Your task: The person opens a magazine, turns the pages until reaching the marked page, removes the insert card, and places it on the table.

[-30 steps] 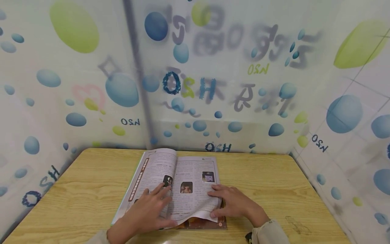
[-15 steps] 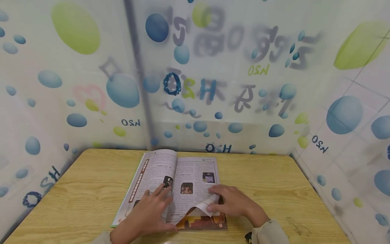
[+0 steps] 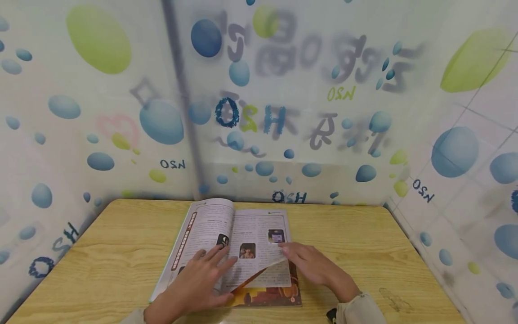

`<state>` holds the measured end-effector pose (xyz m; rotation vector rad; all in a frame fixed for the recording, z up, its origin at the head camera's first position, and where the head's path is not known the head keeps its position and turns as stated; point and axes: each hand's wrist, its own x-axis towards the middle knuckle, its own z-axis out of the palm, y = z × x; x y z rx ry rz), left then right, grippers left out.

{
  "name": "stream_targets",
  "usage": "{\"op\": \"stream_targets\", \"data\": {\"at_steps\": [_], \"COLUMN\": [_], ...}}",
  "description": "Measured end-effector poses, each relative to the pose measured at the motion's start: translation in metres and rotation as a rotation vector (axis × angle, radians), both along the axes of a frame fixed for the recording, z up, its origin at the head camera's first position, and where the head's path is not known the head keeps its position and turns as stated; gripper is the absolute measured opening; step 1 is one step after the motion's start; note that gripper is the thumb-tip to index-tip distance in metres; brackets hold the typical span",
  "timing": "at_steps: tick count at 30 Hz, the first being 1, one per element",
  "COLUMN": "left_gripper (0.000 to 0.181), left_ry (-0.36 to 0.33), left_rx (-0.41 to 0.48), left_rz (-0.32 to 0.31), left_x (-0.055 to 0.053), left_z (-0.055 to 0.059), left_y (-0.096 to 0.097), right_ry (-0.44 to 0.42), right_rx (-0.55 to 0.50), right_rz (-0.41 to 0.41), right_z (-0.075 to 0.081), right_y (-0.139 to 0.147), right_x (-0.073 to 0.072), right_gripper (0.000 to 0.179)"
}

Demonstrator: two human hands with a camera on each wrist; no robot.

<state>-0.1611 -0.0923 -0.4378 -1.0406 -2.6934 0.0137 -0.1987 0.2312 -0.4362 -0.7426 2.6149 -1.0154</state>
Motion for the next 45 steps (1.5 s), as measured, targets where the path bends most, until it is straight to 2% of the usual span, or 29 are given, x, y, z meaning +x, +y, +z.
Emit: {"op": "stream_targets", "data": {"at_steps": [3,6,9,12,18,23,27,30,34,38,45], "left_gripper": [0.08,0.086,0.091,0.092,0.08,0.072,0.056,0.048,0.045,0.041,0.038], "left_ry": [0.031,0.095,0.165,0.205,0.297,0.337,0.348,0.349,0.338,0.298,0.259], "left_rx": [0.045,0.084,0.102,0.105,0.076,0.047,0.004,-0.037,-0.085,-0.11,-0.133], "left_rz": [-0.092,-0.19,-0.257,-0.297,-0.35,-0.36,-0.341,-0.316,-0.276,-0.248,-0.213], "left_x": [0.0,0.0,0.0,0.001,0.003,0.005,0.006,0.006,0.007,0.007,0.007], "left_z": [-0.002,-0.003,-0.003,-0.003,-0.003,-0.002,-0.001,0.0,0.0,0.001,0.001], "left_y": [0.0,0.0,0.002,0.003,0.003,0.002,0.001,0.0,-0.001,-0.001,-0.003], "right_ry": [-0.009,0.016,0.046,0.077,0.105,0.106,0.064,0.047,0.031,0.034,0.035], "right_rx": [-0.038,-0.043,-0.043,-0.047,-0.046,-0.014,0.007,0.075,0.178,0.217,0.213], "right_rz": [-0.014,-0.023,-0.026,-0.043,-0.103,-0.125,-0.107,-0.045,0.085,0.174,0.195], "right_z": [0.002,0.004,0.005,0.004,0.001,-0.002,-0.004,-0.006,-0.008,-0.009,-0.006], "right_y": [0.0,0.001,0.001,0.002,0.005,0.008,0.008,0.007,0.008,0.01,0.01], "right_x": [0.001,0.002,0.002,0.001,0.0,-0.001,-0.003,-0.003,-0.003,-0.002,-0.001], "right_gripper": [0.058,0.058,0.056,0.055,0.053,0.056,0.061,0.072,0.088,0.093,0.094]}}
